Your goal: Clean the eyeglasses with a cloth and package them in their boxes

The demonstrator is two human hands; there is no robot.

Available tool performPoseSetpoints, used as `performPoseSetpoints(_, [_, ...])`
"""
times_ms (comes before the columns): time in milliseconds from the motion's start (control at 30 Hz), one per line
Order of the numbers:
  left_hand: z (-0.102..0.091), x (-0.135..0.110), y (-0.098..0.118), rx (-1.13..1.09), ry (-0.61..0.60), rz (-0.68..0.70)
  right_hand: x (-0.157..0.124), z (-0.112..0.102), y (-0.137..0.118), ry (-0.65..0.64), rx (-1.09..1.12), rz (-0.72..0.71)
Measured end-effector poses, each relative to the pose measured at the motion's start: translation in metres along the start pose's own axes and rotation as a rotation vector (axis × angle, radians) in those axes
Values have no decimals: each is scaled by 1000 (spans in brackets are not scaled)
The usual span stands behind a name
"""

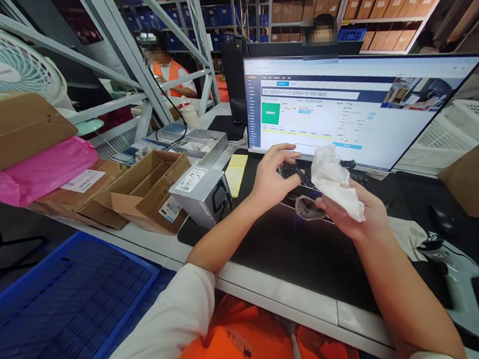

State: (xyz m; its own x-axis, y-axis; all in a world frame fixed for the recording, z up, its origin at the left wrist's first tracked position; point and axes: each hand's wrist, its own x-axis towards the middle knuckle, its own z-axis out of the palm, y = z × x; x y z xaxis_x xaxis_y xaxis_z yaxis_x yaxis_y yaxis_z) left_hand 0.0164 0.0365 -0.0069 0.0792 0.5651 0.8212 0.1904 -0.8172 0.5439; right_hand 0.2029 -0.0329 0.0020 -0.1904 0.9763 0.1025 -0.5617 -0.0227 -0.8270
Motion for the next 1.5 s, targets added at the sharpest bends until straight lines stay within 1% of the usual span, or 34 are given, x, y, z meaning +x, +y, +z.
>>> performPoseSetpoints(67, [1, 1, -5, -30, 36, 33, 1, -2, -2, 7, 54, -54])
performPoseSetpoints(133, [1, 3, -11, -65, 80, 80, 4, -8, -6, 68, 92, -163])
performPoseSetpoints(233, [-2, 5, -18, -73, 147, 113, 13, -23, -13, 228, 103, -352])
performPoseSetpoints(300, [-3, 6, -19, -43, 184, 119, 20, -30, -14, 371, 111, -458])
performPoseSetpoints(367, [-3, 5, -16, -1, 208, 136, 27, -31, -7, 518, 141, -550])
performPoseSetpoints(400, [-3, 5, -14, 19, 216, 150, 29, -28, 0, 560, 156, -565])
performPoseSetpoints(433, [-2, 4, -12, 35, 221, 163, 30, -23, 9, 572, 164, -549])
performPoseSetpoints(500, [1, 2, -6, 48, 216, 178, 28, -12, 29, 516, 146, -453])
performPoseSetpoints(600, [6, -2, 0, 46, 189, 186, 20, 5, 56, 366, 62, -291])
performPoseSetpoints(700, [11, -6, 3, 64, 173, 183, 10, 11, 67, 226, -24, -218])
performPoseSetpoints(767, [14, -8, 4, 68, 160, 173, 7, 11, 67, 186, -60, -202])
performPoseSetpoints(933, [16, -11, 4, 68, 103, 171, 4, 11, 57, 228, -136, -168])
performPoseSetpoints(1033, [13, -11, 5, 83, 66, 145, 3, 12, 45, 254, -128, -111])
performPoseSetpoints(1100, [11, -10, 4, 105, 41, 132, 3, 13, 35, 225, -89, -59])
performPoseSetpoints(1167, [10, -9, 3, 127, 28, 132, 4, 14, 27, 151, -31, -13])
performPoseSetpoints(1267, [9, -8, 0, 130, 43, 175, 7, 12, 16, 65, 29, 19])
performPoseSetpoints(1400, [8, -4, -3, 121, 62, 226, 11, 3, 4, 67, 15, 33])
performPoseSetpoints(1500, [6, -1, -5, 110, 83, 238, 12, -7, -7, 50, -4, -23])
